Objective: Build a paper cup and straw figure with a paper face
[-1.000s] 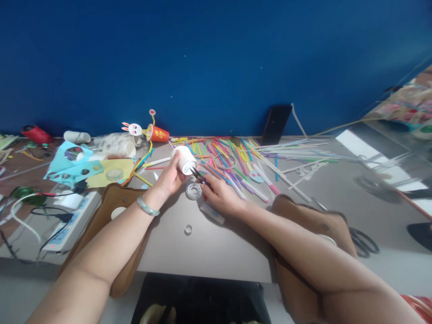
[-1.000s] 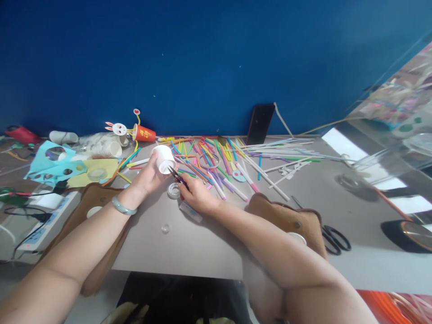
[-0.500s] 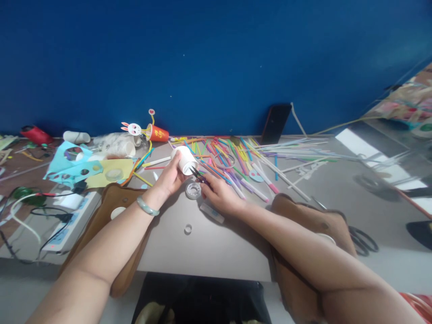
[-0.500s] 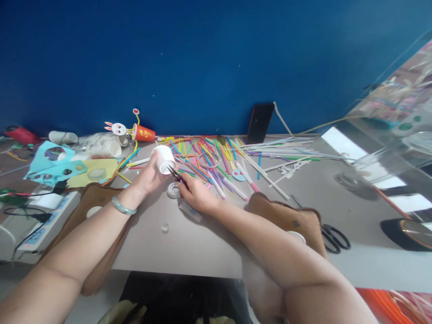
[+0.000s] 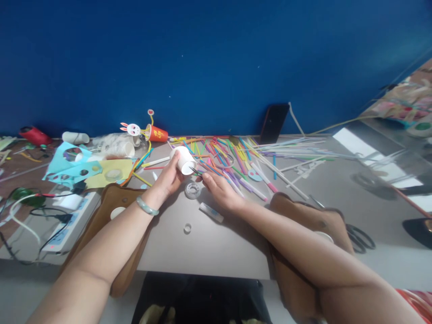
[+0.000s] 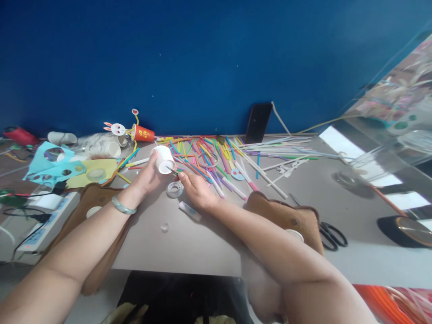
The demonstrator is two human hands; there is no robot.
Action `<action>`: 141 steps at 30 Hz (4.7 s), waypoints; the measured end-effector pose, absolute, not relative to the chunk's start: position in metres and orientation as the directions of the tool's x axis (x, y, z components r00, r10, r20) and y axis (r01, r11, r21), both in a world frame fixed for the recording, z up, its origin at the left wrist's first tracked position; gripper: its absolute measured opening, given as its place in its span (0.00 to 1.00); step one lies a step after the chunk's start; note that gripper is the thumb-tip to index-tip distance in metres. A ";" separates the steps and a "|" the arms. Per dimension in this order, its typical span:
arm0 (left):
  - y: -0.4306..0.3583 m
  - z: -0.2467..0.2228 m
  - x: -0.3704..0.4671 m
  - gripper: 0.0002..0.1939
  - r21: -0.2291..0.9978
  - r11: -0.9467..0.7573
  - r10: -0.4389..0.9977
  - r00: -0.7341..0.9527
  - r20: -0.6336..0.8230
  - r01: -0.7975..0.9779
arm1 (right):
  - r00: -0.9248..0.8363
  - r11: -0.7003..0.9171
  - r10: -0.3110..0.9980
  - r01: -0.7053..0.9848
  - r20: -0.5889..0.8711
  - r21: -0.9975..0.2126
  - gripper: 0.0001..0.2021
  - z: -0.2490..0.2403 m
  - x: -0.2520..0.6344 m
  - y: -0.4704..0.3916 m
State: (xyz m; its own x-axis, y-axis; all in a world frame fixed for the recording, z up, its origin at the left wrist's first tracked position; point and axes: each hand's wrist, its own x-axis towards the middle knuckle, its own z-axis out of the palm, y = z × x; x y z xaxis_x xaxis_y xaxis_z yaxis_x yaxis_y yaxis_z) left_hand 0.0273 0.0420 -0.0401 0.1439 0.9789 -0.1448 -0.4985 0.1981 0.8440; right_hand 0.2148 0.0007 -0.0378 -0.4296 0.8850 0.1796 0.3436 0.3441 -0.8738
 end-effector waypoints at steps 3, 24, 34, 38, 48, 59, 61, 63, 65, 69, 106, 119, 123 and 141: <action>0.041 -0.039 0.031 0.28 0.779 0.177 0.983 0.064 -0.174 -0.602 | -0.460 0.374 0.868 0.354 0.189 -0.857 0.18 -0.035 0.214 0.000; 0.036 -0.035 0.034 0.26 0.760 0.191 0.980 0.072 -0.187 -0.621 | -0.423 0.441 0.875 0.494 0.237 -0.749 0.15 -0.033 0.211 -0.005; 0.032 -0.031 0.036 0.24 0.760 0.192 0.981 0.090 -0.175 -0.621 | -0.394 0.401 0.894 0.495 0.212 -0.771 0.16 -0.036 0.208 -0.004; 0.033 -0.036 0.034 0.26 0.782 0.183 0.983 0.101 -0.154 -0.595 | -0.381 0.391 0.900 0.495 0.210 -0.776 0.16 -0.037 0.208 -0.003; 0.029 -0.029 0.037 0.29 0.855 0.088 0.995 0.076 -0.057 -0.511 | -0.341 0.221 0.935 0.349 0.096 -0.911 0.17 -0.038 0.204 -0.001; 0.030 -0.035 0.037 0.33 0.882 0.029 0.999 0.000 -0.033 -0.471 | -0.490 -0.374 0.825 -0.101 -0.281 -0.922 0.17 -0.026 0.201 -0.005; 0.030 -0.035 0.037 0.33 0.882 0.023 0.999 -0.012 -0.032 -0.470 | -0.479 -0.350 0.834 -0.074 -0.274 -0.934 0.17 -0.025 0.201 -0.004; 0.029 -0.034 0.038 0.34 0.882 0.018 0.999 -0.025 -0.034 -0.471 | -0.427 -0.248 0.874 0.015 -0.230 -0.969 0.18 -0.024 0.201 -0.004; 0.028 -0.033 0.039 0.35 0.880 0.017 0.999 -0.031 -0.037 -0.475 | -0.359 -0.082 0.924 0.159 -0.135 -0.984 0.18 -0.024 0.201 -0.003; 0.027 -0.030 0.040 0.36 0.874 0.016 0.999 -0.022 -0.030 -0.485 | -0.293 0.109 0.956 0.306 0.016 -0.946 0.17 -0.027 0.200 -0.002; 0.017 -0.028 0.048 0.38 0.878 -0.070 0.997 -0.055 0.050 -0.474 | -0.476 -0.155 0.856 0.134 -0.201 -0.979 0.19 -0.019 0.204 0.004; 0.035 -0.027 0.032 0.25 0.810 -0.040 0.991 -0.124 -0.041 -0.586 | -0.411 -0.081 0.900 0.171 -0.146 -0.982 0.17 -0.014 0.204 -0.003; 0.033 -0.025 0.033 0.21 0.813 -0.018 0.996 -0.085 -0.039 -0.582 | -0.439 0.024 0.897 0.169 -0.054 -0.985 0.17 -0.014 0.205 -0.004; 0.018 -0.024 0.044 0.31 0.864 -0.067 0.997 -0.001 0.077 -0.499 | -0.438 0.051 0.899 0.108 -0.001 -0.993 0.19 -0.021 0.205 -0.001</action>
State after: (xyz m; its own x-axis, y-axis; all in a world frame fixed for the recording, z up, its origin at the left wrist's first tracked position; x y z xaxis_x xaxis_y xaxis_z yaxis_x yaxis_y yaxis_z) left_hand 0.0441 0.0181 -0.0244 -0.0010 0.9970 0.0770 -0.4986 -0.0672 0.8642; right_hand 0.2045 -0.0013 -0.0212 -0.4378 0.8991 -0.0013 0.1084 0.0514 -0.9928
